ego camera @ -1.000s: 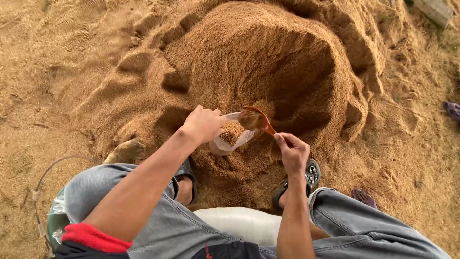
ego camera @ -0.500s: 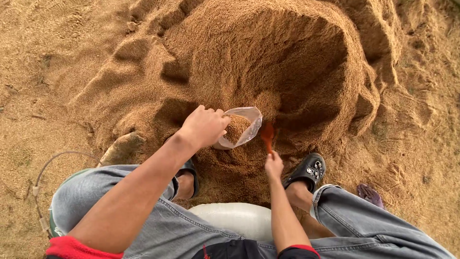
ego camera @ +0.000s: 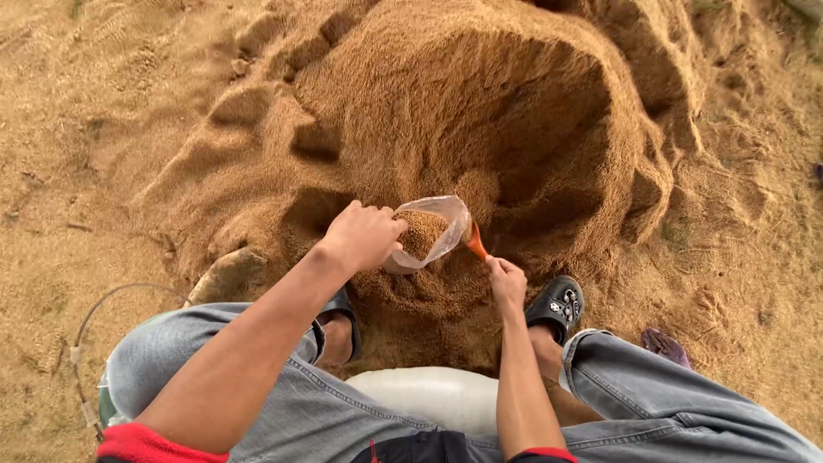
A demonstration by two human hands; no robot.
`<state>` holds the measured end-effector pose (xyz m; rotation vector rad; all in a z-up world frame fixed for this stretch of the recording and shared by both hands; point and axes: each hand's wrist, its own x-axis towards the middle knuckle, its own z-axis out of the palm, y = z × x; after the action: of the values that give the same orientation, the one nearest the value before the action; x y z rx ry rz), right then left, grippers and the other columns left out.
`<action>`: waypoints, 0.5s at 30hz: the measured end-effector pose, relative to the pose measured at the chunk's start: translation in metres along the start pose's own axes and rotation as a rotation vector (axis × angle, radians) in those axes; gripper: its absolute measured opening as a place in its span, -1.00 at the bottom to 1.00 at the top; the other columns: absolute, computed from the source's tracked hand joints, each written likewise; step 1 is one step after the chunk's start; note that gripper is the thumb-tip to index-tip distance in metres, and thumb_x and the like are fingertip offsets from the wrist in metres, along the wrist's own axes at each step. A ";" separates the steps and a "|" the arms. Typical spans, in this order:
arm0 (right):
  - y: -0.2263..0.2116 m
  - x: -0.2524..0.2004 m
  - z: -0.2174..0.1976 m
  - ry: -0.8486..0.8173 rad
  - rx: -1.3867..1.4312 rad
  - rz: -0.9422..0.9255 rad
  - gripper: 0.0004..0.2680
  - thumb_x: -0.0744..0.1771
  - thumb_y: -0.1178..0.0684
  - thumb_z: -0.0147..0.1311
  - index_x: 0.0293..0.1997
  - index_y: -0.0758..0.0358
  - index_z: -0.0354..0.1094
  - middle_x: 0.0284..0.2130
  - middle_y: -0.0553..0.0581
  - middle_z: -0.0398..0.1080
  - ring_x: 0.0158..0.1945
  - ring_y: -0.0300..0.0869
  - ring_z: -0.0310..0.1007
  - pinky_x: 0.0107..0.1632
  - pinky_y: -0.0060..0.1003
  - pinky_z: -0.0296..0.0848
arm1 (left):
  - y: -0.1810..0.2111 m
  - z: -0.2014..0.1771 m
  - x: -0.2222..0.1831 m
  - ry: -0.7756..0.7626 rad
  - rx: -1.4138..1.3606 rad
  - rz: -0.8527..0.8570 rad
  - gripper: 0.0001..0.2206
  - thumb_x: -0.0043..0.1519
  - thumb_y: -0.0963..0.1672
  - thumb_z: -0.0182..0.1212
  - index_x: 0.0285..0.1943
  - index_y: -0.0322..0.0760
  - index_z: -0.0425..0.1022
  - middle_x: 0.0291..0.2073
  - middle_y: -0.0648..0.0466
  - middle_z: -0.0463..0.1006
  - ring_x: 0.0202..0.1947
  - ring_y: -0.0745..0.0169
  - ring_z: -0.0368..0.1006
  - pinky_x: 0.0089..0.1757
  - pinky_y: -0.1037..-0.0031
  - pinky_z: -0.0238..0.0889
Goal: Scooping grain from a pile into small plastic bags using a spoon
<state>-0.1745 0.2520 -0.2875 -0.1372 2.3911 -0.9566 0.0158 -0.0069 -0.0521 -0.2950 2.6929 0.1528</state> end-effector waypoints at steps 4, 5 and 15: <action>-0.058 -0.021 -0.047 0.034 0.088 -0.168 -0.79 0.38 -0.13 0.13 -0.25 0.17 0.55 -0.74 0.00 0.23 -0.64 -0.28 0.09 -0.50 -0.43 0.10 | 0.002 0.008 0.001 -0.033 -0.029 -0.013 -0.62 0.32 0.07 0.13 0.19 -0.14 0.50 -0.07 -0.06 0.62 -0.13 0.04 0.60 0.03 0.06 0.38; -0.079 -0.029 -0.062 0.077 0.062 -0.260 -0.76 0.37 -0.15 0.19 -0.31 0.22 0.54 -0.77 0.02 0.19 -0.66 -0.27 0.06 -0.50 -0.43 0.08 | 0.001 0.012 0.004 -0.029 -0.017 -0.028 -0.61 0.31 0.08 0.14 0.20 -0.12 0.50 -0.09 -0.05 0.62 -0.15 0.06 0.60 0.03 0.05 0.39; -0.158 -0.073 -0.112 -0.014 0.109 -0.565 -0.81 0.36 -0.12 0.28 -0.30 0.15 0.60 -0.69 0.14 0.40 -0.61 -0.28 0.20 -0.46 -0.39 0.20 | 0.006 0.006 -0.002 -0.132 -0.054 -0.039 -0.61 0.31 0.06 0.16 0.22 -0.15 0.50 -0.03 -0.09 0.61 -0.07 0.06 0.60 0.07 0.06 0.35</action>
<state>-0.1897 0.2241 -0.0828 -0.8059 2.3194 -1.3216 0.0186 0.0002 -0.0565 -0.3419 2.5540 0.2250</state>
